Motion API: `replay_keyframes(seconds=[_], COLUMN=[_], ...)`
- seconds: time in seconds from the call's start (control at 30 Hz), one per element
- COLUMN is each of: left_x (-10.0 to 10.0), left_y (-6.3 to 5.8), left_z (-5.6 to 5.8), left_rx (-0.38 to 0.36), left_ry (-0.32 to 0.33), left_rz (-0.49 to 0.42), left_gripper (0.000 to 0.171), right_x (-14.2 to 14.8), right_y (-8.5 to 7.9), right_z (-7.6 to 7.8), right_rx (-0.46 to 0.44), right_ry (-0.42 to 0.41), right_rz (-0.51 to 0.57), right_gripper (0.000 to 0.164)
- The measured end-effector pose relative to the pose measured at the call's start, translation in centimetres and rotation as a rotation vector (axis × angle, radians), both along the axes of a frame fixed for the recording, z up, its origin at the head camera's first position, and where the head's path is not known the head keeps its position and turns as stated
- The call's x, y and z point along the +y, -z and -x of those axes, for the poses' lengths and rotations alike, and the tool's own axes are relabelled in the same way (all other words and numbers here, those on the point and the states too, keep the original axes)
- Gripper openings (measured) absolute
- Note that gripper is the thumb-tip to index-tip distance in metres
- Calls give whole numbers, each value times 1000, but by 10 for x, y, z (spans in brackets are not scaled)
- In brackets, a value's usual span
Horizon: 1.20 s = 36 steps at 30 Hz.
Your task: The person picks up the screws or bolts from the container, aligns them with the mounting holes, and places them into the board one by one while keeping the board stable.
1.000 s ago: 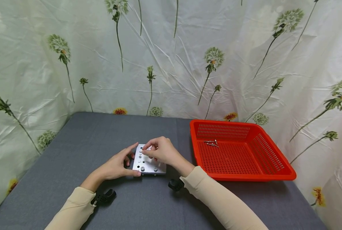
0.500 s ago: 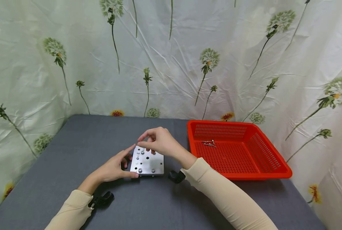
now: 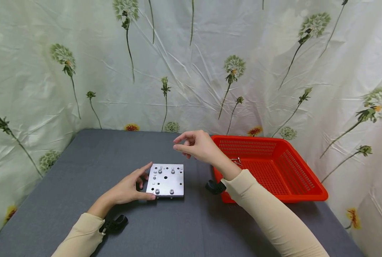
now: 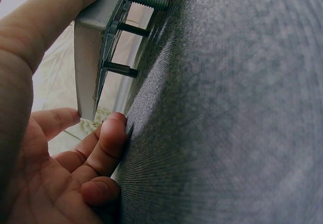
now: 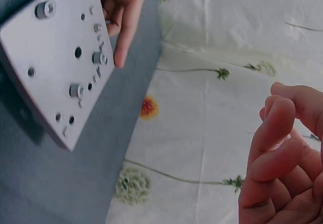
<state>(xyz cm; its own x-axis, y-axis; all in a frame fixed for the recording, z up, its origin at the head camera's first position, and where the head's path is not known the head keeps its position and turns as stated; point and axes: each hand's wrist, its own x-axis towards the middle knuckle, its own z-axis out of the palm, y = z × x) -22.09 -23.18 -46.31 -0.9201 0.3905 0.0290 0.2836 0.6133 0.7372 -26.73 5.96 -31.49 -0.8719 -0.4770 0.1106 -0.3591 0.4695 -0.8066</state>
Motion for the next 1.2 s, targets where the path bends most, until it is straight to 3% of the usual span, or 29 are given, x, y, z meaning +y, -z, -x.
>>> replay_keyframes(seconds=[0.33,0.7,1.0,1.2], left_x=[2,3,3,3], left_y=[0,-1,0,-1], left_z=[-1,-1,-1,-1], left_rx=[11,-14,-11,-12], left_ry=[-12,-25,-31,-27], left_rz=[27,25,28,21], left_gripper=[120,120,120,121], right_x=[37,85,126,147], right_y=[-10,-17,-15,-4], right_z=[8,33,50,60], right_rx=[0,-8,-20,-51], right_ry=[42,129,221,281], right_rz=[-3,-11,-33,-83], right_gripper=[19,26,32,35])
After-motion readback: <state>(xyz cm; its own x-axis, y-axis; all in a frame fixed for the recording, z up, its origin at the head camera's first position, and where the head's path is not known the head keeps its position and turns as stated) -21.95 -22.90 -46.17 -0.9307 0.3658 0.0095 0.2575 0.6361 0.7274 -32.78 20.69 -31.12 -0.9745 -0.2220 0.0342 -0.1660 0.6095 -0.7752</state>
